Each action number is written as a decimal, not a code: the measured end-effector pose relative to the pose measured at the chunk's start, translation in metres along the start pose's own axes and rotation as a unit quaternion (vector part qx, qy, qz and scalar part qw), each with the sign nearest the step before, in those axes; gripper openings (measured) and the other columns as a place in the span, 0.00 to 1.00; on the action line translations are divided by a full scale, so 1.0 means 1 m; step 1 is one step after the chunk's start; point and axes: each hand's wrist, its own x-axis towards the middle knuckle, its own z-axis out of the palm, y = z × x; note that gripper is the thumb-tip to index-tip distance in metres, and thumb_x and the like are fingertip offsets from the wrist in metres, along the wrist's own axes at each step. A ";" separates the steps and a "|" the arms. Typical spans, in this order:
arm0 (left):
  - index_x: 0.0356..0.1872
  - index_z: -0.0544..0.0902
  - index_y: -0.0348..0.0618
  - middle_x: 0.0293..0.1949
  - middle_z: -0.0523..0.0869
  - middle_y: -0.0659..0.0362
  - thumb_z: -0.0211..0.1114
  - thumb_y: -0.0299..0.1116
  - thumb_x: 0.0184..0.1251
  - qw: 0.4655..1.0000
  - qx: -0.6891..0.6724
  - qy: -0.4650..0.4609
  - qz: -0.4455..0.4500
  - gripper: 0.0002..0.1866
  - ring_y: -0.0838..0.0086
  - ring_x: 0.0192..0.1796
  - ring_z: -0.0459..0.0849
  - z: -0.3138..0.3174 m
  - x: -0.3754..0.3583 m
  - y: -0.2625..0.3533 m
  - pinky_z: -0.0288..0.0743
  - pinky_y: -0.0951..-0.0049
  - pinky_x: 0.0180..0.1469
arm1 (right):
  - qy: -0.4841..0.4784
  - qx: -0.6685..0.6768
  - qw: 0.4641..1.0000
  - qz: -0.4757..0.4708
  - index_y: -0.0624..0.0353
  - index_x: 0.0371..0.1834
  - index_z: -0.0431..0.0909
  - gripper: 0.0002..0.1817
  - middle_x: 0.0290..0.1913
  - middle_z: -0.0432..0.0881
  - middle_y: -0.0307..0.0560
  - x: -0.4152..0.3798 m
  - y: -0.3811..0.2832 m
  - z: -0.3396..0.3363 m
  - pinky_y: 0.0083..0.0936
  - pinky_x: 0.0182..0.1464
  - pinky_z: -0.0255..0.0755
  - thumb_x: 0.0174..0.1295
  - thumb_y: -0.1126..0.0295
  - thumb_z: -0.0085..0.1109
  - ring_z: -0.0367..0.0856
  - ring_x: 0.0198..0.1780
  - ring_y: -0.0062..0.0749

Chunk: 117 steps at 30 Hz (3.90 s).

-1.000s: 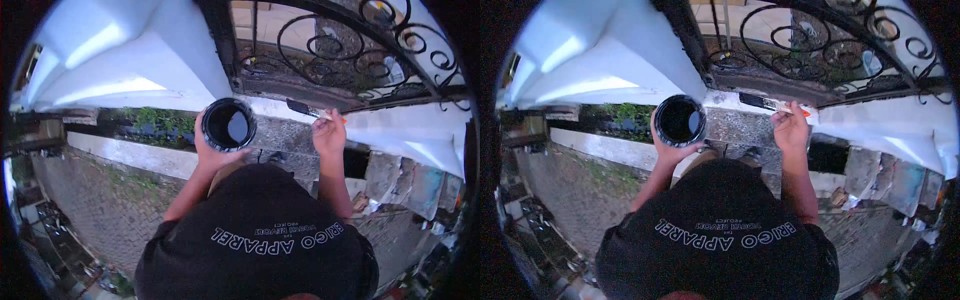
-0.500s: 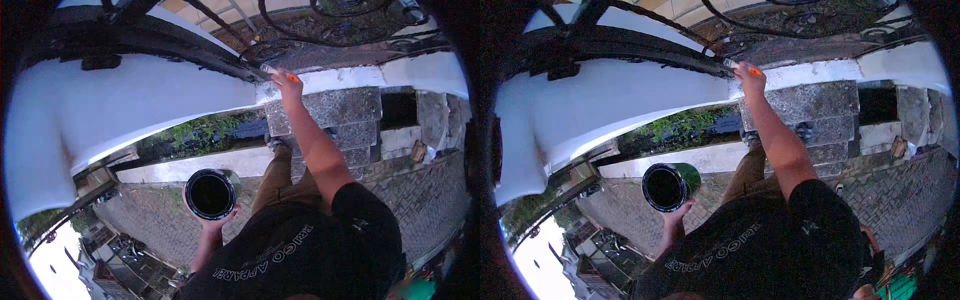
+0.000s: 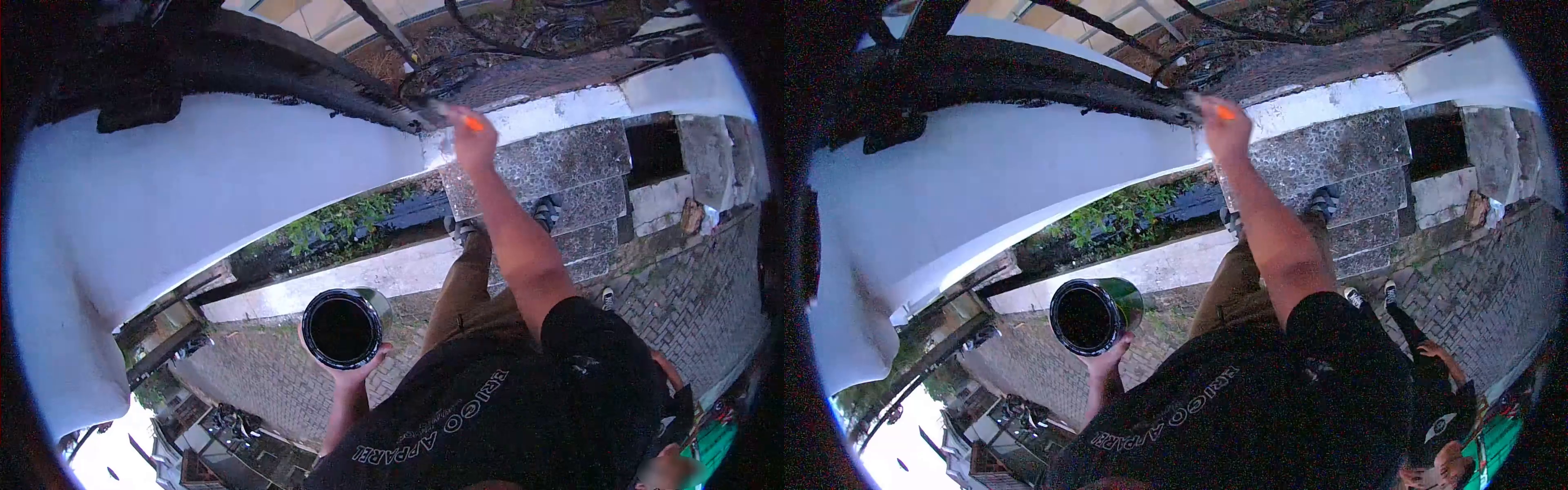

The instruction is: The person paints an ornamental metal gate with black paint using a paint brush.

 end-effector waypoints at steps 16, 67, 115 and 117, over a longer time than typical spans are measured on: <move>0.65 0.55 0.41 0.59 0.71 0.52 0.85 0.48 0.36 0.989 0.114 -0.090 -0.030 0.58 0.65 0.57 0.74 -0.022 -0.030 -0.033 0.70 0.60 0.59 | 0.018 0.028 0.999 -0.009 0.60 0.38 0.84 0.05 0.35 0.87 0.44 0.020 0.005 -0.014 0.23 0.39 0.77 0.62 0.73 0.63 0.83 0.35 0.25; 0.73 0.43 0.43 0.66 0.63 0.49 0.88 0.47 0.27 0.995 -0.017 -0.093 -0.022 0.72 0.58 0.68 0.66 0.036 0.011 0.024 0.61 0.52 0.70 | -0.024 0.003 0.999 0.045 0.60 0.43 0.83 0.08 0.41 0.85 0.46 0.019 -0.063 -0.019 0.21 0.46 0.75 0.64 0.71 0.62 0.82 0.42 0.25; 0.73 0.41 0.44 0.67 0.62 0.48 0.87 0.46 0.31 0.992 -0.040 -0.118 -0.015 0.72 0.57 0.69 0.66 0.036 0.018 0.029 0.61 0.52 0.69 | -0.212 -0.378 0.858 -0.275 0.48 0.48 0.80 0.16 0.51 0.78 0.43 0.052 -0.049 -0.071 0.36 0.43 0.80 0.54 0.65 0.65 0.82 0.45 0.39; 0.73 0.41 0.43 0.67 0.62 0.47 0.87 0.47 0.31 0.991 -0.046 -0.118 -0.031 0.72 0.57 0.69 0.66 0.036 0.015 0.024 0.61 0.52 0.69 | -0.176 -0.362 0.868 -0.291 0.48 0.47 0.81 0.15 0.49 0.79 0.43 0.044 -0.048 -0.073 0.36 0.43 0.80 0.54 0.66 0.66 0.82 0.44 0.40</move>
